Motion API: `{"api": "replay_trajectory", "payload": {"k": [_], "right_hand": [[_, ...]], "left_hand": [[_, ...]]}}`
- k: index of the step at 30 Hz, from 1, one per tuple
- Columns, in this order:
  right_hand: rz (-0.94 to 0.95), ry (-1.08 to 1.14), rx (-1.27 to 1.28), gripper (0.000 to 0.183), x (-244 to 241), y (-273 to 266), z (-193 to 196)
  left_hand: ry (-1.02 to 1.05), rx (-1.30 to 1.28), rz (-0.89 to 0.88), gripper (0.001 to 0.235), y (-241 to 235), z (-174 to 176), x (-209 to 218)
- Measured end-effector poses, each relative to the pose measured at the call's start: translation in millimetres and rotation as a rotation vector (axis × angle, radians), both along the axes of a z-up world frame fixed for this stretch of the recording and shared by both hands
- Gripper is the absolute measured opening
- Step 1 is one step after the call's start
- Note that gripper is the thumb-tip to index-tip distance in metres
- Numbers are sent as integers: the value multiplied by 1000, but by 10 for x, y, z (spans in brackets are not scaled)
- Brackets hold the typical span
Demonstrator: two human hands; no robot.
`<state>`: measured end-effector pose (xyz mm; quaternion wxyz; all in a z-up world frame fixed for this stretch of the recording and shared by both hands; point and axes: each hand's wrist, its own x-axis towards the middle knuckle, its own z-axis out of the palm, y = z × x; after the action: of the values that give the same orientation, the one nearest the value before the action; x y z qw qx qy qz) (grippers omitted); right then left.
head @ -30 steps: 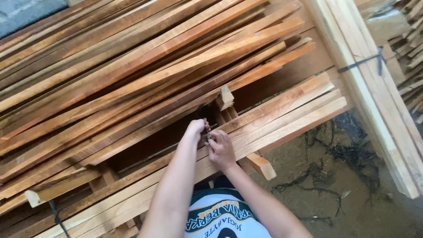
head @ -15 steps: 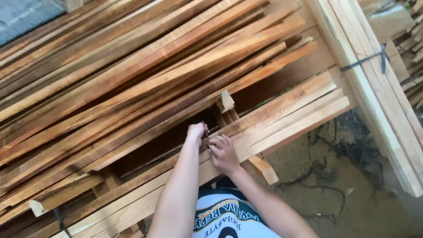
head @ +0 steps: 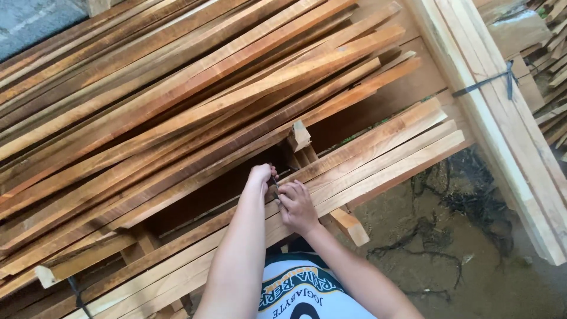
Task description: The person arranges several wooden planks on a stack and secures them with a black strap. They wrap the strap around the bundle and tie it to hold the planks together.
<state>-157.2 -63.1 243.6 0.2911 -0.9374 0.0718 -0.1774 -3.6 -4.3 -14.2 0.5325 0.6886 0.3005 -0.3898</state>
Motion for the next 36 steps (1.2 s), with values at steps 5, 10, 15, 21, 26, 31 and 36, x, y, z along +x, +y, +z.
{"api": "replay_trajectory", "payload": {"k": [5, 10, 15, 21, 26, 31, 36], "right_hand": [[-23, -20, -37, 23, 32, 5, 4], [-89, 17, 132, 25, 94, 6, 23], [-158, 33, 396, 28, 345, 22, 142], [-461, 442, 615, 17, 649, -43, 65], [-478, 618, 598, 25, 724, -130, -185], [-405, 602, 516, 14, 735, -41, -237], [-293, 649, 384, 20, 737, -27, -308]], "left_hand": [[44, -34, 40, 22, 67, 90, 38], [-17, -60, 33, 15, 35, 104, 89], [81, -75, 104, 24, 1, 650, 75], [-92, -41, 82, 35, 164, 785, 45], [-387, 48, -85, 35, 241, 1447, -128], [-578, 53, -223, 36, 283, 2039, -262], [-806, -109, -294, 28, 308, 2122, -244]]}}
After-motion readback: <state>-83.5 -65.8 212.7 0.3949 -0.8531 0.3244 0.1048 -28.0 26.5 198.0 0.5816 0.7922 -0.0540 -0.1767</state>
